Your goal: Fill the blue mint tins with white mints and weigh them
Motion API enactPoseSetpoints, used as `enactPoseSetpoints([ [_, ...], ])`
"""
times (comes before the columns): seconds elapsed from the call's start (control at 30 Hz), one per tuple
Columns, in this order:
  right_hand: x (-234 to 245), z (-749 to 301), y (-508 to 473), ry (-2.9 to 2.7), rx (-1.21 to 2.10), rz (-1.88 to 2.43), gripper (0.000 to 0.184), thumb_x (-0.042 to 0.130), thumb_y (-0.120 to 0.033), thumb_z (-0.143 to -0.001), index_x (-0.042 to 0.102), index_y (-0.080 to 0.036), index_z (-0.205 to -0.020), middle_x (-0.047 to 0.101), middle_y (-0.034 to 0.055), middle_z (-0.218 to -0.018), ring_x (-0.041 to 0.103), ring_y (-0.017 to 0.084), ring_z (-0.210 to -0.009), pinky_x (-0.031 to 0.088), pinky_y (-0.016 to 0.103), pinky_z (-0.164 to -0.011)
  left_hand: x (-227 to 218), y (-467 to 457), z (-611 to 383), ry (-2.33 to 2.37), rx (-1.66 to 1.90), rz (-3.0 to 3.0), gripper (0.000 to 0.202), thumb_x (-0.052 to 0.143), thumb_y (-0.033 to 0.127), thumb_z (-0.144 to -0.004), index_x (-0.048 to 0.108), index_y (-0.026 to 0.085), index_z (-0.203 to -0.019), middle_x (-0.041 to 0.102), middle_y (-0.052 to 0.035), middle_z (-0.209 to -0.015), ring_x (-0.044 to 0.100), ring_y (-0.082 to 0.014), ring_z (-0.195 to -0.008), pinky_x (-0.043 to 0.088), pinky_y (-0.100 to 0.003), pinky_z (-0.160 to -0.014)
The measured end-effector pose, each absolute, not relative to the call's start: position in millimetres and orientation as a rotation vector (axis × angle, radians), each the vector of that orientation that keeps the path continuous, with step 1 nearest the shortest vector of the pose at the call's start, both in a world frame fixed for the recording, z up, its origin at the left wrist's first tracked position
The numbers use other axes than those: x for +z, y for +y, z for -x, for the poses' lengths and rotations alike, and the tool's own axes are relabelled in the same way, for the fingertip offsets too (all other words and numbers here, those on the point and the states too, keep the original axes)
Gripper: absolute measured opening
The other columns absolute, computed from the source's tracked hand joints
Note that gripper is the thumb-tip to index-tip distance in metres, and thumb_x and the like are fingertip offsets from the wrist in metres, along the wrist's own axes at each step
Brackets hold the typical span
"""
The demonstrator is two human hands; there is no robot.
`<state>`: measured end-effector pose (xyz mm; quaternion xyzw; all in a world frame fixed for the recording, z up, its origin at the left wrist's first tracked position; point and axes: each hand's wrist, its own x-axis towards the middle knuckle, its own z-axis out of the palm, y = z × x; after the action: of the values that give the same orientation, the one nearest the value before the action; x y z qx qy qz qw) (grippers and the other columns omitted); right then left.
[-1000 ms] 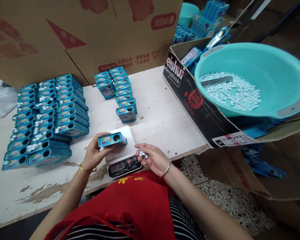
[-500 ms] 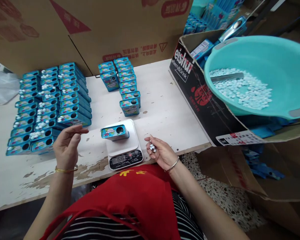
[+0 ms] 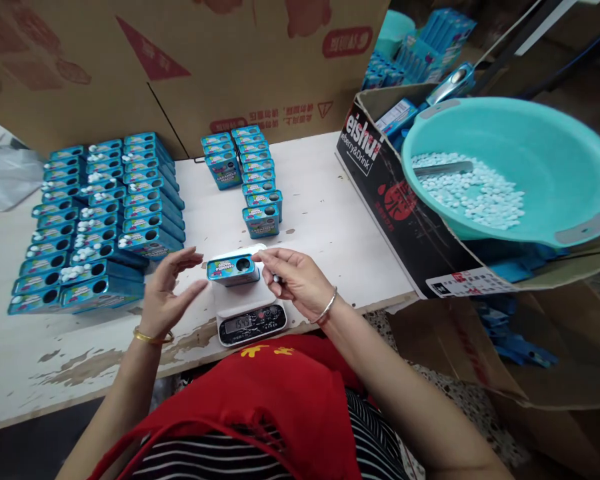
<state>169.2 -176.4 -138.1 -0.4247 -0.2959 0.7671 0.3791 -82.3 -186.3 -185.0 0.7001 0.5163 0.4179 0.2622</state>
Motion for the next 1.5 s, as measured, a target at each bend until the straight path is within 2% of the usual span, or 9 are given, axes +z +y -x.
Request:
enactPoseSetpoints([
  [0.07, -137.6, -163.5, -174.9, -0.747, 1.971, 1.064, 0.029, 0.074, -0.04, -0.074, 0.067, -0.017, -0.09, 0.053, -0.0044, -0.058, 0.039, 0.002, -0.041, 0.009, 0.02, -0.038, -177.7, -178.5, 73.8, 1.312, 0.957, -2.125, 0.067, 0.073, 0.041, -0.075, 0.045, 0.021, -0.133, 0.06, -0.012, -0.122, 0.059, -0.0242, -0.109, 0.049, -0.041, -0.094],
  [0.27, -154.2, -178.7, -185.0, -0.632, 1.899, 1.152, 0.043, 0.078, -0.048, -0.069, 0.066, -0.015, -0.092, 0.052, -0.0056, -0.059, 0.033, 0.0, -0.039, 0.008, 0.017, -0.038, -162.4, -107.0, 80.8, 1.559, 0.718, -2.389, 0.032, 0.062, 0.037, -0.085, 0.056, 0.018, -0.11, 0.065, -0.0068, -0.096, 0.062, -0.0213, -0.089, 0.049, -0.033, -0.078],
  [0.6, -179.4, -204.0, -202.7, -0.364, 1.794, 1.241, 0.054, 0.087, -0.049, -0.055, 0.068, -0.014, -0.091, 0.05, -0.0048, -0.06, 0.032, 0.0, -0.042, 0.013, 0.014, -0.037, -179.8, 42.2, 64.5, 2.02, 0.602, -2.257, 0.037, 0.062, 0.018, -0.078, 0.055, 0.016, -0.115, 0.059, -0.0143, -0.118, 0.057, -0.028, -0.109, 0.047, -0.038, -0.09],
  [0.8, -187.7, -197.1, -206.2, -0.378, 1.87, 1.252, 0.055, 0.086, -0.051, -0.056, 0.068, -0.014, -0.092, 0.051, -0.0042, -0.062, 0.034, 0.001, -0.042, 0.015, 0.014, -0.037, -154.7, -13.1, 86.2, 1.885, 0.651, -2.507, 0.032, 0.058, 0.032, -0.085, 0.055, 0.017, -0.113, 0.057, -0.0128, -0.121, 0.052, -0.0266, -0.115, 0.043, -0.04, -0.098],
  [0.93, -192.6, -190.8, -205.2, -0.418, 1.938, 1.249, 0.054, 0.085, -0.053, -0.057, 0.067, -0.014, -0.091, 0.052, -0.004, -0.062, 0.034, 0.001, -0.042, 0.015, 0.015, -0.036, -148.3, -89.7, 129.9, 2.145, 0.404, -2.561, 0.031, 0.066, 0.041, -0.079, 0.061, 0.018, -0.1, 0.058, -0.0144, -0.121, 0.05, -0.034, -0.119, 0.032, -0.056, -0.105],
  [1.13, -184.4, -180.9, -204.3, -0.507, 2.009, 1.18, 0.048, 0.083, -0.05, -0.06, 0.066, -0.015, -0.088, 0.052, -0.0046, -0.062, 0.033, 0.001, -0.041, 0.013, 0.016, -0.036, -164.9, -141.0, 152.9, 2.366, 0.055, -2.478, 0.007, 0.06, 0.021, -0.081, 0.065, 0.019, -0.085, 0.053, -0.0152, -0.132, 0.038, -0.0389, -0.133, 0.018, -0.069, -0.108],
  [1.23, -181.2, -183.2, -208.9, -0.515, 2.017, 1.15, 0.043, 0.082, -0.046, -0.062, 0.066, -0.015, -0.086, 0.052, -0.0046, -0.061, 0.034, 0.001, -0.041, 0.014, 0.016, -0.036, -147.6, -149.2, 131.0, 2.202, 0.088, -2.618, 0.013, 0.052, 0.022, -0.087, 0.064, 0.019, -0.081, 0.058, -0.0127, -0.123, 0.049, -0.0336, -0.122, 0.024, -0.064, -0.108],
  [1.33, -183.0, -190.2, -214.7, -0.489, 1.982, 1.157, 0.041, 0.083, -0.044, -0.06, 0.067, -0.014, -0.084, 0.054, -0.0037, -0.064, 0.036, 0.001, -0.042, 0.018, 0.016, -0.037, -120.7, -159.7, 91.3, 1.93, 0.036, -2.692, 0.019, 0.047, 0.028, -0.092, 0.063, 0.018, -0.086, 0.062, -0.011, -0.108, 0.06, -0.0247, -0.095, 0.046, -0.044, -0.089],
  [1.5, -189.1, -203.0, -223.0, -0.442, 1.953, 1.163, 0.039, 0.084, -0.042, -0.059, 0.068, -0.014, -0.082, 0.055, -0.0026, -0.066, 0.039, 0.002, -0.044, 0.019, 0.016, -0.037, -108.9, -169.0, 20.5, 1.54, -0.182, -2.741, 0.016, 0.049, 0.025, -0.092, 0.063, 0.017, -0.088, 0.062, -0.0095, -0.098, 0.059, -0.0216, -0.084, 0.045, -0.033, -0.068],
])
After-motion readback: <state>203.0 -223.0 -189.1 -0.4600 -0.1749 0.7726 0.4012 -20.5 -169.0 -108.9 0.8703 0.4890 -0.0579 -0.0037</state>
